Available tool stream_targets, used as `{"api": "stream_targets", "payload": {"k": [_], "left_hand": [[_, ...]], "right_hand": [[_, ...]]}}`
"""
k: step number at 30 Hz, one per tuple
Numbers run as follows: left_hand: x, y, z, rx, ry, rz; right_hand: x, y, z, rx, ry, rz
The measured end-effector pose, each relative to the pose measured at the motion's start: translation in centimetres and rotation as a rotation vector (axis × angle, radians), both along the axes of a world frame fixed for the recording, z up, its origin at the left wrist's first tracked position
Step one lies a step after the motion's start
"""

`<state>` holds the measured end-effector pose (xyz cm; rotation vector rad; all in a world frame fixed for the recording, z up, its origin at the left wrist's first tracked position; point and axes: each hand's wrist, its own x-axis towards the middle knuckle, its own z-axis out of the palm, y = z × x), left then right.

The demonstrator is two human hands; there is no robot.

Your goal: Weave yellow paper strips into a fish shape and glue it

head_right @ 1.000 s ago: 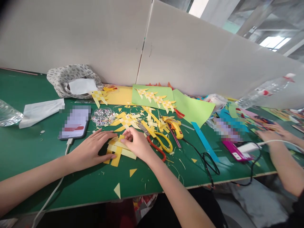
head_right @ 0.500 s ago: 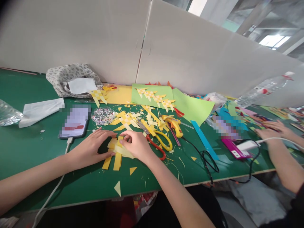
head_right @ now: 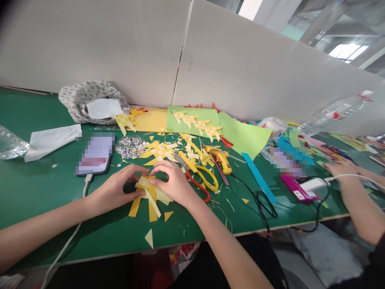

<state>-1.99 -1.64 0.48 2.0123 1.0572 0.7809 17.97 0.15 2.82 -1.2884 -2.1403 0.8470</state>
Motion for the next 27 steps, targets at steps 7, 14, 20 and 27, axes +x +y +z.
{"api": "stream_targets", "payload": {"k": [7, 14, 20, 27], "left_hand": [[0.1, 0.3, -0.1, -0.309, -0.183, 0.041], [0.0, 0.7, -0.3, -0.46, -0.326, 0.087], [0.4, 0.6, 0.1, -0.539, -0.345, 0.124], [0.6, 0.4, 0.7, -0.6, -0.378, 0.094]], "right_hand": [[0.2, 0.4, -0.1, -0.265, 0.146, -0.017], [0.3, 0.4, -0.3, -0.298, 0.163, -0.096], [-0.5, 0.1, -0.1, -0.355, 0.222, -0.167], [-0.8, 0.1, -0.5, -0.274, 0.255, -0.183]]}}
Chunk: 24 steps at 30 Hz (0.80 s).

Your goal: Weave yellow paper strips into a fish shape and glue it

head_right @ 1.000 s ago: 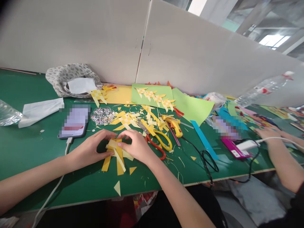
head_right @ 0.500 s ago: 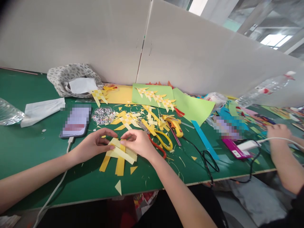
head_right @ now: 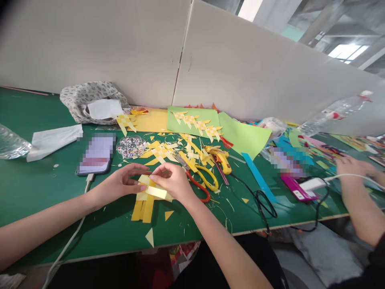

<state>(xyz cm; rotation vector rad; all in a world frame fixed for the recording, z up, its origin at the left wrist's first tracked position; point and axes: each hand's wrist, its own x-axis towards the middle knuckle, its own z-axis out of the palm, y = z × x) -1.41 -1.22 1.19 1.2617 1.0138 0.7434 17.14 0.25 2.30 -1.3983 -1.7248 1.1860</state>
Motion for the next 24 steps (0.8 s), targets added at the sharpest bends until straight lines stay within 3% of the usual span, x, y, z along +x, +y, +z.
{"api": "stream_targets", "payload": {"k": [8, 18, 24], "left_hand": [[-0.12, -0.04, 0.79, -0.128, -0.01, -0.017], [-0.15, 0.09, 0.03, -0.054, 0.032, -0.068], [-0.06, 0.0, 0.38, -0.01, 0.073, -0.036]], "right_hand": [[0.17, -0.14, 0.36, 0.147, -0.091, 0.033], [-0.43, -0.62, 0.03, 0.022, 0.025, 0.069], [-0.07, -0.6, 0.3, 0.017, 0.02, 0.072]]}}
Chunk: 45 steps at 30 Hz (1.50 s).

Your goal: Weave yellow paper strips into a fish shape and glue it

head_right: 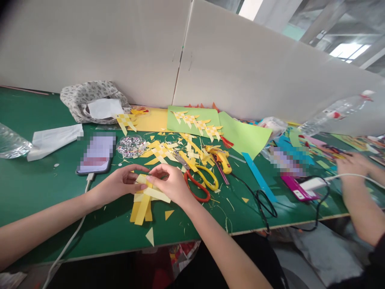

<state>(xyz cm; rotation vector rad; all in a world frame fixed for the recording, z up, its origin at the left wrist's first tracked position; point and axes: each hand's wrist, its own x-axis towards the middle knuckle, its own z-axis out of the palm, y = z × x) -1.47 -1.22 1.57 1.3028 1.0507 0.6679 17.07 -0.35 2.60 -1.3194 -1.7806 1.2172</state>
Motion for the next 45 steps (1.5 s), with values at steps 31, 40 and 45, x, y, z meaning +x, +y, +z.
{"api": "stream_targets", "payload": {"k": [31, 40, 45], "left_hand": [[-1.3, 0.9, 0.5, -0.215, -0.141, 0.134], [-1.2, 1.0, 0.7, -0.367, -0.267, 0.103], [-1.2, 1.1, 0.6, -0.396, -0.275, 0.16]], "right_hand": [[1.9, -1.6, 1.7, 0.847, -0.226, 0.135], [0.8, -1.6, 0.4, 1.006, -0.499, 0.337], [0.2, -2.2, 0.2, 0.958, -0.552, 0.304]]}}
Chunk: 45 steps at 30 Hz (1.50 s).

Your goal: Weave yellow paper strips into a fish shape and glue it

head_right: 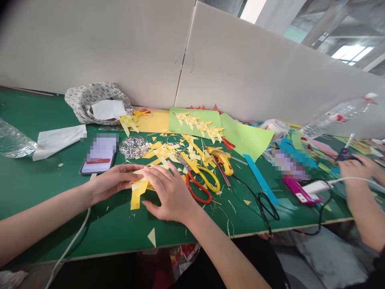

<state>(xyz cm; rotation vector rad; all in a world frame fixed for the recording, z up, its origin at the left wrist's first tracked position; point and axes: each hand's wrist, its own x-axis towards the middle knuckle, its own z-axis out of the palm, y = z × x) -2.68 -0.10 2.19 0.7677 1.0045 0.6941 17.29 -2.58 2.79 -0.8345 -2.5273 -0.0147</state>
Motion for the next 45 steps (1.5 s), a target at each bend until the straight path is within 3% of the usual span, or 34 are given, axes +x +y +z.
{"api": "stream_targets", "payload": {"k": [6, 13, 17, 20, 23, 31, 36, 45], "left_hand": [[0.0, -0.1, 0.0, 0.017, 0.001, -0.019], [0.0, -0.4, 0.4, 0.019, 0.05, -0.141], [0.1, -0.5, 0.4, 0.093, 0.097, -0.165], [0.0, -0.5, 0.2, 0.269, 0.231, -0.093], [-0.2, -0.5, -0.1, 0.452, 0.279, -0.043], [0.0, -0.3, -1.3, 0.634, 0.348, -0.098], [-0.2, 0.0, -1.9, 0.689, 0.47, -0.106], [-0.4, -0.1, -1.2, 0.762, 0.518, -0.174]], "right_hand": [[-0.1, 0.5, -0.9, 0.116, 0.032, -0.084], [0.4, 0.9, -0.5, 0.008, 0.231, -0.074], [0.4, 1.1, 0.1, -0.249, 0.441, -0.205], [0.7, 1.3, 0.7, -0.512, 0.469, -0.328], [0.9, 1.3, 1.0, -0.634, 0.432, -0.377], [0.3, 1.5, 0.3, -0.616, 0.36, -0.335], [1.1, 1.8, 0.4, -0.626, 0.411, -0.401], [1.3, 1.5, 1.0, -0.573, 0.461, -0.285]]}}
